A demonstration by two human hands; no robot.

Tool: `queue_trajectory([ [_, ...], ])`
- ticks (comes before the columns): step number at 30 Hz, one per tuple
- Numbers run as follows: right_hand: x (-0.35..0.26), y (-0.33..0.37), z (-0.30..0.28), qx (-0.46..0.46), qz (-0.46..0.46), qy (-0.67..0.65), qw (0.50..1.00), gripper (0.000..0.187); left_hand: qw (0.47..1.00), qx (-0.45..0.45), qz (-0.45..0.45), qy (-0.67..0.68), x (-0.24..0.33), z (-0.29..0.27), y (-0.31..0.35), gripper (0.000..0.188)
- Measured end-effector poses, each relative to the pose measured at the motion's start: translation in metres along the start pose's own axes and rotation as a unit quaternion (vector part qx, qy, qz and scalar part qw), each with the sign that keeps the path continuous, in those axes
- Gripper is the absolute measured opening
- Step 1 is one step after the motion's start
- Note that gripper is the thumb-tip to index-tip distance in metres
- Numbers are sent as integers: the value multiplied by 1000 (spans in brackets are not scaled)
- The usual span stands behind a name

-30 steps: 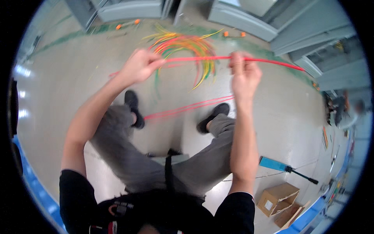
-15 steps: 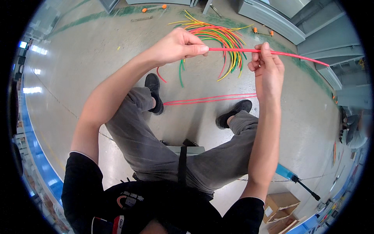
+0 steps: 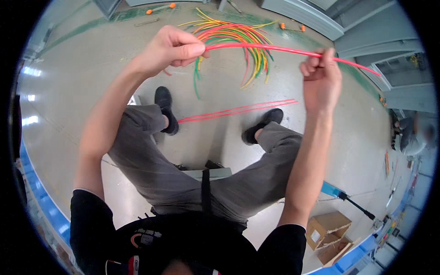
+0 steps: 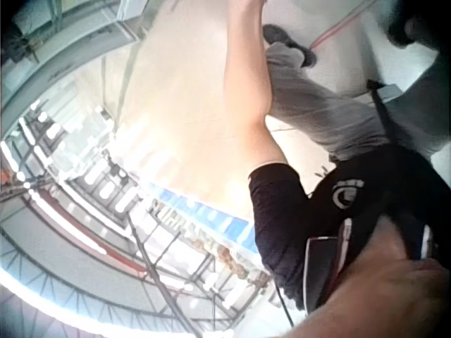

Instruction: The person sits on the floor and sorts a pile of multicolored wires by color. They pick up individual wires, straighten them, and place them on the floor in separate color groups.

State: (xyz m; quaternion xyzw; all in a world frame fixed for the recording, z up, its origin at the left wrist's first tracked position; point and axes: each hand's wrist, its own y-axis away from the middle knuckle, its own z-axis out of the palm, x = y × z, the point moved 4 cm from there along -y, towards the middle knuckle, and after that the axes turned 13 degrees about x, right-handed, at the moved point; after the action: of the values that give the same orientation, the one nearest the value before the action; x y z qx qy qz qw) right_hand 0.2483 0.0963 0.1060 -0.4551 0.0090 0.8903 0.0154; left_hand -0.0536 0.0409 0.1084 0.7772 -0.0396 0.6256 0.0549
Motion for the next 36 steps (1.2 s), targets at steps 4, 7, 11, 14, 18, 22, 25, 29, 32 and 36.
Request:
queue_trajectory([
  [4,-8,10,3,61,-145,166,973,26,991,56,89,-88,-13,12,-4,25],
  [7,-3,19,9,100,-216,266,934,26,948,27,85,-305,-21,22,-22,26],
  [11,-12,4,-9,93,-94,154,979,26,980,14,106,-168,-22,24,-27,24],
  [14,-2,-3,-8,90,-23,131,987,27,991,10,94,-98,-17,24,-19,24],
  [18,21,2,-3,31,12,170,985,28,986,-6,125,-111,-24,24,-18,26],
  [22,30,12,13,-6,36,164,986,32,978,18,125,-164,-21,24,-11,26],
  [25,14,5,1,6,30,84,996,30,992,4,93,-87,-26,8,-4,23],
  [29,-5,2,-21,41,2,38,998,29,986,2,131,-102,-13,-3,2,23],
  [32,-3,5,-19,95,-117,158,976,30,972,63,159,-158,-21,-1,5,26],
  [36,2,11,-8,111,-172,227,952,37,979,28,65,-190,-30,0,-13,29],
])
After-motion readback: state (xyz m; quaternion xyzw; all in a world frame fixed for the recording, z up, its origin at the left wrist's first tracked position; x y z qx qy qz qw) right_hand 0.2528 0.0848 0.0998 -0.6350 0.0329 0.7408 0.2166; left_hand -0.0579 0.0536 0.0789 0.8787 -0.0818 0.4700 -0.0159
